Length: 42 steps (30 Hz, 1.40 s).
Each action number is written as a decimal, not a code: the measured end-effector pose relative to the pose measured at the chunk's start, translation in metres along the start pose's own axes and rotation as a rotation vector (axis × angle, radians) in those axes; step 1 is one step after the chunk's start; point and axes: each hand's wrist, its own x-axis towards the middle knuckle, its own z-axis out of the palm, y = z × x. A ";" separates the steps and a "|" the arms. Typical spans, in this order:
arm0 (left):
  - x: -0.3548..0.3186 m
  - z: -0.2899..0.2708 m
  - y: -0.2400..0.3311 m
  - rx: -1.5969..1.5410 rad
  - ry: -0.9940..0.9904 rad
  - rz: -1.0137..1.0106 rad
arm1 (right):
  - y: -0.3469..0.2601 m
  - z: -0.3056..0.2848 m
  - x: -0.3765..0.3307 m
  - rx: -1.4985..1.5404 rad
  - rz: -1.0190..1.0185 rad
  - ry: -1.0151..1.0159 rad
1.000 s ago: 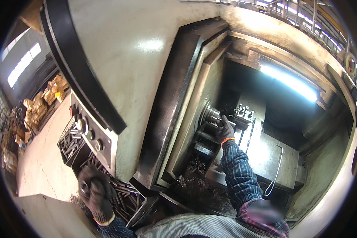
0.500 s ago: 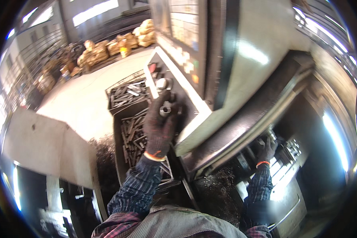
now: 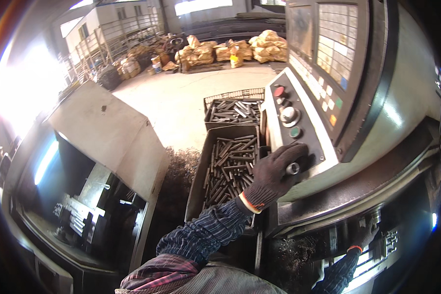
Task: The person operates a CNC lathe by repeatedly loading metal rods into the chuck, starting the machine via the control panel, and removing finished parts. The person places the finished parts into a nearby bin and continues the cycle.
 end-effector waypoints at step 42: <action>-0.405 -0.542 0.018 -0.248 0.809 -0.850 | -0.682 -0.280 -0.640 0.873 -1.662 -2.005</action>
